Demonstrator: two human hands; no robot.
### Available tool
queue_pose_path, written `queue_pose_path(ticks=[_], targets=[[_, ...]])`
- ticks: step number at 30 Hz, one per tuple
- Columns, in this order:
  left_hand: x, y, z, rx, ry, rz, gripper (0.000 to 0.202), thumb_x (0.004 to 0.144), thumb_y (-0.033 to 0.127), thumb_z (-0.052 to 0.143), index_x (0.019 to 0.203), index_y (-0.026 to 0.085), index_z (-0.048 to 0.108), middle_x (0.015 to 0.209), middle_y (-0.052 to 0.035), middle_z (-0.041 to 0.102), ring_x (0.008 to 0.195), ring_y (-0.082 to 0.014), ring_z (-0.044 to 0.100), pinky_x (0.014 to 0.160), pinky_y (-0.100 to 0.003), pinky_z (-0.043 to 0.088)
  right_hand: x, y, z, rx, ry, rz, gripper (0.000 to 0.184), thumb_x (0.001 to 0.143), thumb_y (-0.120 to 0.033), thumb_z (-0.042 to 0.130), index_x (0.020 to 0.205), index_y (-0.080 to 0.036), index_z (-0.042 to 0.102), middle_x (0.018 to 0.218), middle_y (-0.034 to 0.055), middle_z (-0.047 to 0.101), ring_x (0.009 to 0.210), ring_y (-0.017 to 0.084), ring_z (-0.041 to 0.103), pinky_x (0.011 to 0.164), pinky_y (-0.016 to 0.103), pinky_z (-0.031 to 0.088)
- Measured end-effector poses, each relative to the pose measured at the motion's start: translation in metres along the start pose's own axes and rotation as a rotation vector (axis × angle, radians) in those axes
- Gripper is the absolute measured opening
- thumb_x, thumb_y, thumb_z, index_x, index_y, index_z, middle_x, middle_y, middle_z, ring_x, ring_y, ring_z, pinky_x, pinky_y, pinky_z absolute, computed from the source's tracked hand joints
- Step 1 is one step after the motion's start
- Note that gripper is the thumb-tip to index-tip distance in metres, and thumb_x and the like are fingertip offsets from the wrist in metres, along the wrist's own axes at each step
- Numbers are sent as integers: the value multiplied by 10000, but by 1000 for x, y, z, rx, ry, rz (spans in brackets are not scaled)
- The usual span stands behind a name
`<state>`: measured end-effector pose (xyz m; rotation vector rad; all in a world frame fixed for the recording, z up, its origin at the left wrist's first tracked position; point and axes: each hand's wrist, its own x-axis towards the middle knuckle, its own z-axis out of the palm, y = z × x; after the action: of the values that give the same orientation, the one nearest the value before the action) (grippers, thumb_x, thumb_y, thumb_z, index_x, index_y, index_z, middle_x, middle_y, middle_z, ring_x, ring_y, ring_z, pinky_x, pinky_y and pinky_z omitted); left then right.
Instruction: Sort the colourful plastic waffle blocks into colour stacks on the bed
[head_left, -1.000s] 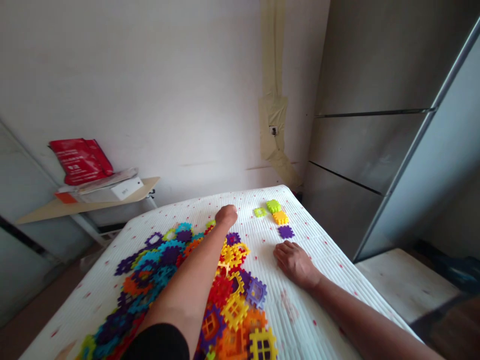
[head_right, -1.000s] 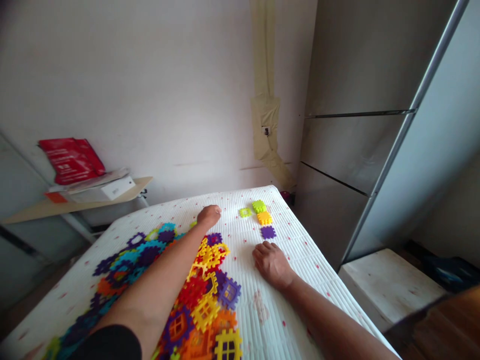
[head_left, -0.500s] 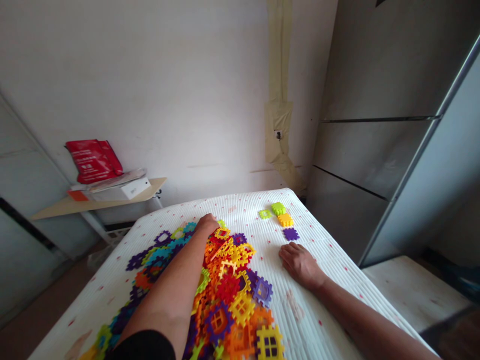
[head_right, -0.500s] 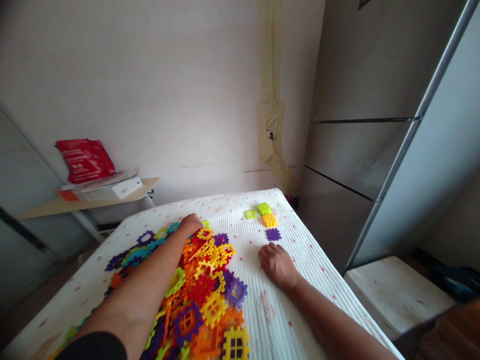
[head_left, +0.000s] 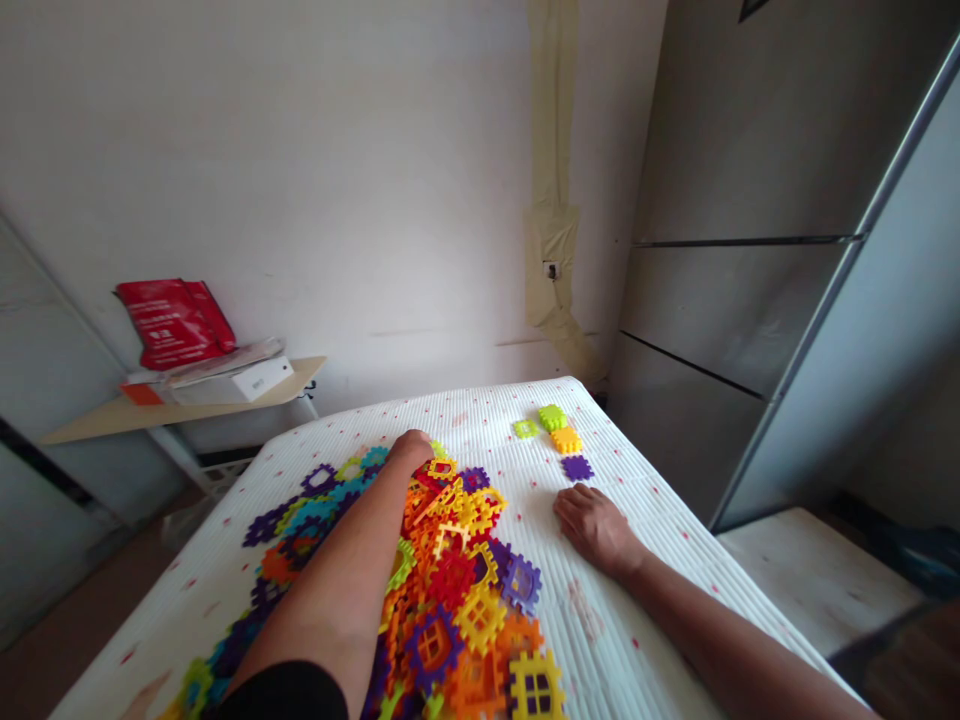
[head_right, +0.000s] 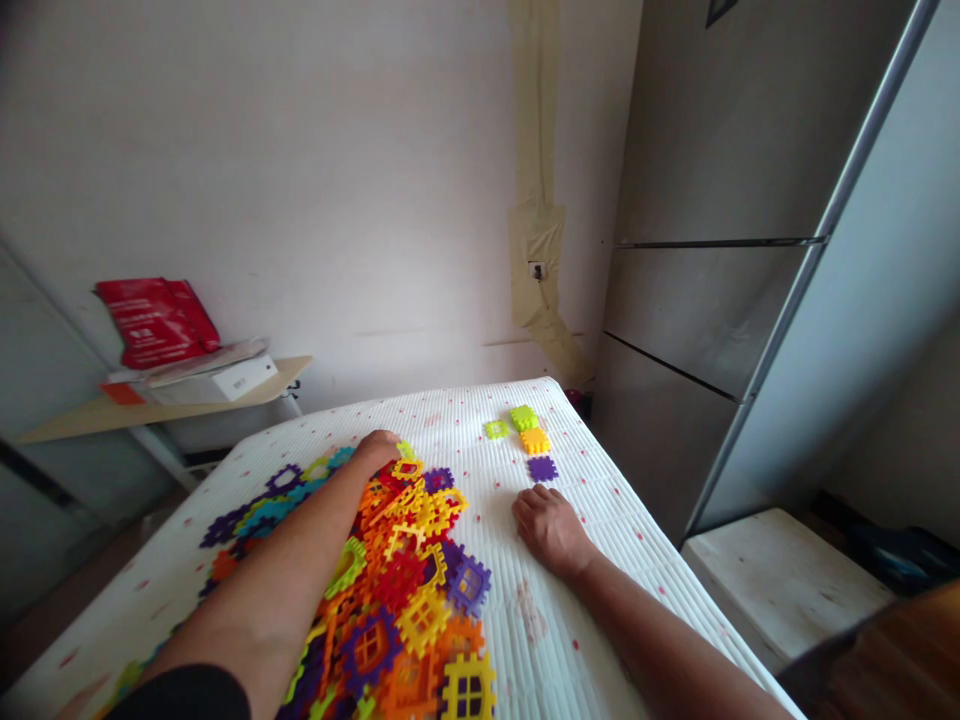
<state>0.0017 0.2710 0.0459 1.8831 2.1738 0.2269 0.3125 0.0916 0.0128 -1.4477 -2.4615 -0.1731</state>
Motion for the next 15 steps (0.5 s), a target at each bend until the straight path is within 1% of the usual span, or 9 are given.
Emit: queue_pose_path(ticks=[3, 4, 9, 12, 15], targets=[[0, -1, -6, -48, -85, -45, 333, 844, 326, 591, 1149, 198, 555, 1151, -64, 575, 1020, -213, 582, 812, -371, 506, 0, 0, 0, 2, -7, 3, 183, 876, -135, 432, 759, -171, 568, 830, 42, 594, 796, 172, 495, 716, 292, 322], [0, -2, -8, -68, -95, -54, 336, 843, 328, 592, 1149, 194, 555, 1150, -63, 576, 1021, -216, 582, 813, -373, 506, 0, 0, 0, 3, -6, 4, 180, 873, -133, 435, 757, -172, 567, 828, 41, 594, 796, 172, 495, 715, 293, 322], [-6, 3, -24, -200, -88, -46, 332, 857, 336, 568, 1151, 182, 554, 1165, -70, 571, 1016, -216, 579, 827, -392, 504, 0, 0, -1, 13, -4, 1, 182, 881, -142, 435, 760, -173, 566, 827, 40, 593, 797, 170, 491, 717, 293, 319], [-11, 15, -29, -307, -101, 6, 344, 867, 339, 551, 1165, 167, 544, 1167, -80, 571, 995, -210, 584, 821, -404, 509, 0, 0, -1, 16, -12, 8, 170, 870, -131, 443, 756, -173, 563, 833, 40, 593, 800, 167, 490, 719, 290, 317], [-19, 36, -24, -396, -143, 87, 354, 873, 337, 543, 1178, 158, 533, 1162, -88, 573, 973, -199, 591, 809, -406, 515, 0, 0, -1, 9, -13, 6, 170, 873, -139, 442, 752, -172, 557, 834, 37, 592, 798, 167, 488, 718, 289, 316]])
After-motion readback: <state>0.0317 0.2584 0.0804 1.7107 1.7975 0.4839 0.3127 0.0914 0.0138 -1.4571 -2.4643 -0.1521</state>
